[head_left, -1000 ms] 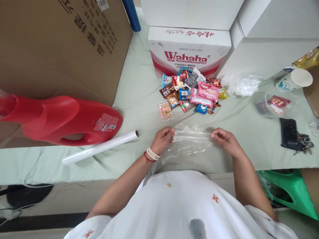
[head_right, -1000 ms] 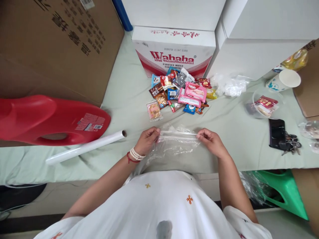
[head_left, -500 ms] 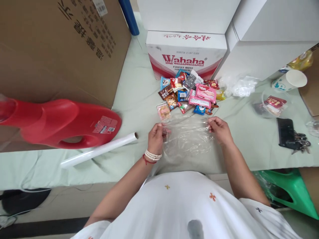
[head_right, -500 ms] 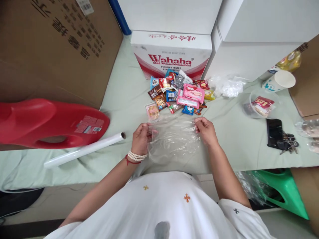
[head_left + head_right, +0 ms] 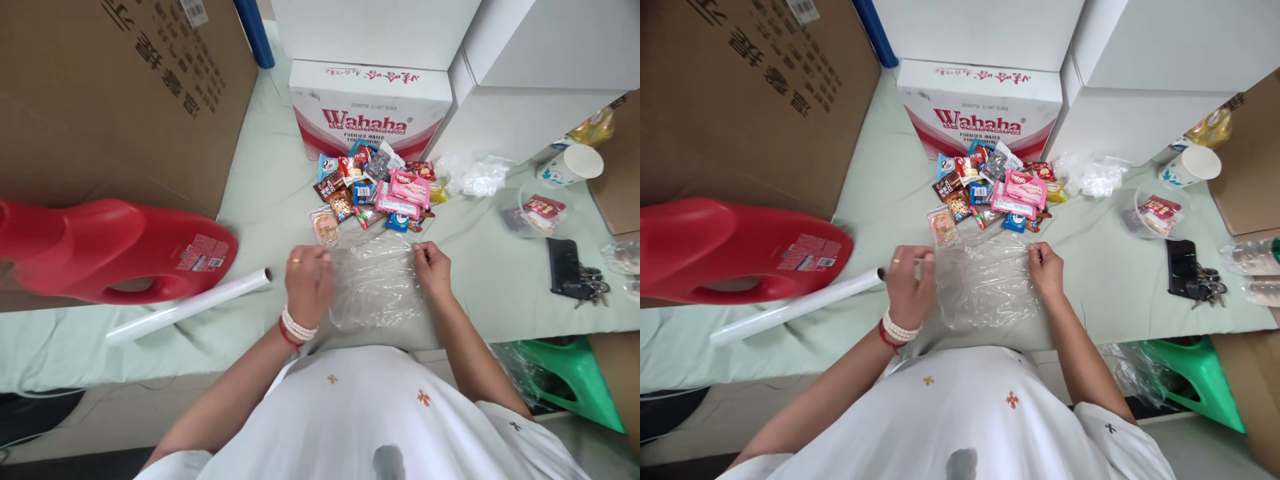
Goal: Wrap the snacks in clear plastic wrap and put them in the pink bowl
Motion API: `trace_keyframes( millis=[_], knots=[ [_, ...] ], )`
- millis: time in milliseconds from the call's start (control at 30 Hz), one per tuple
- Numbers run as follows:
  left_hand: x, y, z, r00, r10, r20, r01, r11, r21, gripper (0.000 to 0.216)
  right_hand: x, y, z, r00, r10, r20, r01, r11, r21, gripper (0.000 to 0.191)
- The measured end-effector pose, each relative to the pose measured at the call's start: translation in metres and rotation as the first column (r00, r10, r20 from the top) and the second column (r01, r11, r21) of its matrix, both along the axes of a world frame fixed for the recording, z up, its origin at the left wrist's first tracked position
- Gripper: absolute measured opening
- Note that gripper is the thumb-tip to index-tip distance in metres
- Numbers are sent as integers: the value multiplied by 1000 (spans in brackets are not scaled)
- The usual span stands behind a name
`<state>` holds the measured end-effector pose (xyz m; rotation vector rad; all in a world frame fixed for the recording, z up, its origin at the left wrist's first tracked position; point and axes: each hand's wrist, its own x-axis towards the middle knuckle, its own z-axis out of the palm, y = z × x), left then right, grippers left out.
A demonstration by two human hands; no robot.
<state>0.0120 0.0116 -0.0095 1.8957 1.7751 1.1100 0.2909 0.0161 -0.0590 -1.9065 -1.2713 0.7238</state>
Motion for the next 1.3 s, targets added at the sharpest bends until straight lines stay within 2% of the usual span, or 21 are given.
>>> trace_keyframes(
  millis=[67, 133, 200, 267, 367, 400, 433, 500, 533, 600, 667, 700, 833, 900, 967, 1033, 1100, 1200, 1267, 1300],
  knots=[
    [17, -11, -1, 944, -262, -201, 259, 965, -44, 30, -8, -3, -2, 1000, 8, -14, -8, 1000, -3, 39],
    [27, -18, -17, 849, -405, -340, 368, 914, -170, 43, -6, -7, -4, 997, 0, -73, -2, 1000, -22, 40],
    [28, -21, -38, 783, -470, -408, 387, 881, -272, 53, 8, -12, -6, 988, -40, -151, 30, 997, -70, 41],
    [20, -23, -56, 751, -496, -437, 378, 864, -331, 61, 33, -12, -3, 981, -124, -151, 108, 988, -113, 43],
    [7, -27, -65, 730, -513, -452, 380, 854, -356, 65, 65, 8, 12, 981, -187, 60, 189, 981, -33, 38],
    [4, -29, -64, 723, -521, -454, 386, 850, -359, 65, 69, 22, 20, 978, -148, 146, 145, 989, 29, 36],
    [3, -30, -63, 716, -528, -456, 393, 846, -361, 65, 69, 40, 28, 975, -68, 213, 49, 995, 92, 34],
    [3, -32, -60, 708, -537, -460, 402, 841, -363, 65, 59, 83, 45, 928, 158, 338, -214, 967, 137, 41],
    [4, -32, -60, 705, -539, -461, 405, 839, -362, 65, 52, 105, 53, 879, 256, 403, -319, 943, 98, 52],
    [4, -32, -60, 701, -542, -464, 411, 838, -359, 65, 39, 143, 66, 769, 430, 473, -448, 890, -81, 73],
    [5, -32, -63, 706, -535, -464, 409, 843, -350, 67, 33, 165, 76, 692, 516, 505, -470, 853, -228, 82],
    [5, -32, -64, 713, -528, -462, 405, 848, -343, 68, 33, 170, 80, 672, 524, 523, -462, 849, -258, 84],
    [5, -32, -66, 738, -523, -426, 413, 850, -327, 71, 27, 164, 85, 623, 503, 600, -462, 855, -237, 97],
    [4, -30, -65, 755, -531, -383, 425, 843, -330, 73, 16, 155, 81, 559, 557, 614, -476, 822, -313, 101],
    [1, -27, -64, 783, -534, -320, 432, 836, -339, 73, 3, 148, 75, 492, 606, 625, -472, 789, -393, 95],
    [-3, -24, -63, 813, -529, -243, 435, 829, -352, 70, -4, 142, 72, 463, 611, 643, -452, 786, -421, 84],
    [-6, -20, -63, 838, -521, -160, 439, 820, -368, 67, -3, 134, 76, 471, 583, 662, -415, 809, -416, 76],
    [-9, -17, -65, 872, -488, -50, 437, 818, -374, 65, 5, 110, 91, 521, 519, 678, -374, 853, -365, 75],
    [-11, -14, -67, 884, -466, 17, 439, 819, -371, 64, 3, 86, 100, 545, 527, 653, -425, 844, -327, 76],
    [-13, -12, -68, 886, -462, 49, 446, 816, -369, 63, -3, 73, 102, 535, 567, 626, -475, 815, -332, 77]
  ],
)
